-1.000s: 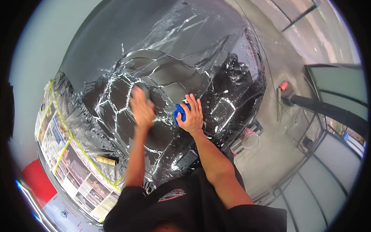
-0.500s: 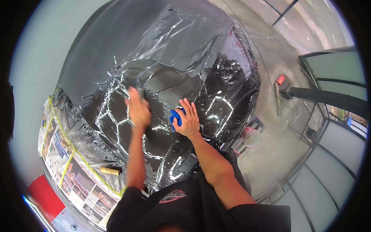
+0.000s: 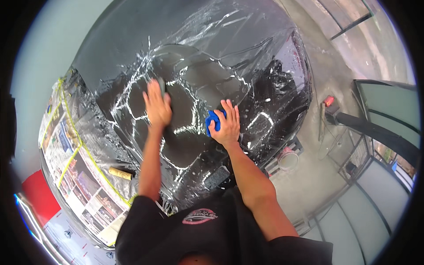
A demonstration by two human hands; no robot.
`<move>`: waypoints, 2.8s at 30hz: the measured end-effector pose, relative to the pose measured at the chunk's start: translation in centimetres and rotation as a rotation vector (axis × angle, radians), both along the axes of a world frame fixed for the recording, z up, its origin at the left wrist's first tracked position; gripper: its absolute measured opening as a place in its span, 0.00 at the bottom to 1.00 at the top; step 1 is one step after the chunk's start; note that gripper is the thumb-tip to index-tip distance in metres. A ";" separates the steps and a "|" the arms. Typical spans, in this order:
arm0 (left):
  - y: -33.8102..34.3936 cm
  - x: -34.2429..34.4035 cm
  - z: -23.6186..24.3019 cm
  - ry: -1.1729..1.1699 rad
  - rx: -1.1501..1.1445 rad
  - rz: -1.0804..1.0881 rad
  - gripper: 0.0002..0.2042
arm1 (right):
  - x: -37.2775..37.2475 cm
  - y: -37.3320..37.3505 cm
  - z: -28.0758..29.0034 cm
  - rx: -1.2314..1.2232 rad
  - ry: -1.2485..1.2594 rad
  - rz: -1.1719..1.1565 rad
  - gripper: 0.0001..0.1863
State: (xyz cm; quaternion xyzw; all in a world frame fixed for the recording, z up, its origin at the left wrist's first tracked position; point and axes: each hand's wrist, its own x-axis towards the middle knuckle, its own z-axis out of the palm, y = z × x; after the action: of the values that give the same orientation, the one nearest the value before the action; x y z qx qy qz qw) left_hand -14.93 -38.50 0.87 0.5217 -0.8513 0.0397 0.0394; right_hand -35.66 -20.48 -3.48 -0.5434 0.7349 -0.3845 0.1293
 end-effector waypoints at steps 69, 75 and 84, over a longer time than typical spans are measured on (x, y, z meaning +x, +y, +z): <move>25.2 10.8 0.3 0.061 0.250 0.327 0.37 | 0.1 -0.1 -1.9 -0.079 0.150 -0.041 0.18; 29.9 12.9 0.4 0.115 0.303 0.261 0.39 | 0.6 0.5 -1.6 -0.104 0.158 -0.011 0.17; 28.9 12.4 1.3 0.141 0.162 0.308 0.35 | 0.8 -0.5 -2.0 -0.165 0.193 -0.011 0.16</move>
State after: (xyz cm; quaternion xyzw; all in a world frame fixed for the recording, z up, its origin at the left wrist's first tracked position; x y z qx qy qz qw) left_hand -2.57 -9.62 2.12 0.6488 -0.7569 -0.0602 0.0501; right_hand -34.86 -21.00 -5.43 -0.5827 0.7128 -0.3904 0.0110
